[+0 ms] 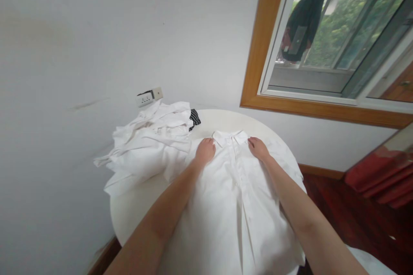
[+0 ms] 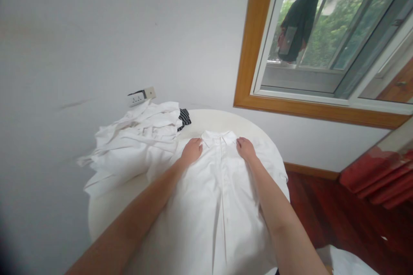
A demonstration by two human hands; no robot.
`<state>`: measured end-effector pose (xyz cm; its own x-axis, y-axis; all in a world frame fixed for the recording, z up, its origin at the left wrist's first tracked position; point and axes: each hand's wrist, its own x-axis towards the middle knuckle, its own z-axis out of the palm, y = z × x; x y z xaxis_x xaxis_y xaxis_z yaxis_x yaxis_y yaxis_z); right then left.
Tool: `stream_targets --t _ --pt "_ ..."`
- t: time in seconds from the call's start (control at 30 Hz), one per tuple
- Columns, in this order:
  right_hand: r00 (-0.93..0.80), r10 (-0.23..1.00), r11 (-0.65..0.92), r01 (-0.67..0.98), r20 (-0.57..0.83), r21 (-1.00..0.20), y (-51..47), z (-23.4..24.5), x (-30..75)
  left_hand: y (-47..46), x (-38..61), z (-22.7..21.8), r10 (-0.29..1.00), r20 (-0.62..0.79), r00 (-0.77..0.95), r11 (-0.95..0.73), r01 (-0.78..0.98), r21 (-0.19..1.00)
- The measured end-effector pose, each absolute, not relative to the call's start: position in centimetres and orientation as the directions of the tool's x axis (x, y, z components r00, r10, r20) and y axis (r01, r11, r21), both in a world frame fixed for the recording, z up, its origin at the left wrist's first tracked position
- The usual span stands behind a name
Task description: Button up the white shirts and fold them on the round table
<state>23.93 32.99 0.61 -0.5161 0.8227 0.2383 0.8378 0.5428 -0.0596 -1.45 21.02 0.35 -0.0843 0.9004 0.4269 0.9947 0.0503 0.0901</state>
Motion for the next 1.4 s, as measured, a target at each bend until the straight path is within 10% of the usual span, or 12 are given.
stream_targets --t 1.4 --pt "-0.423 0.846 0.473 0.876 0.325 -0.091 29.7 -0.1 22.8 19.6 -2.3 -0.7 0.946 0.323 0.002 -0.024 0.998 0.062"
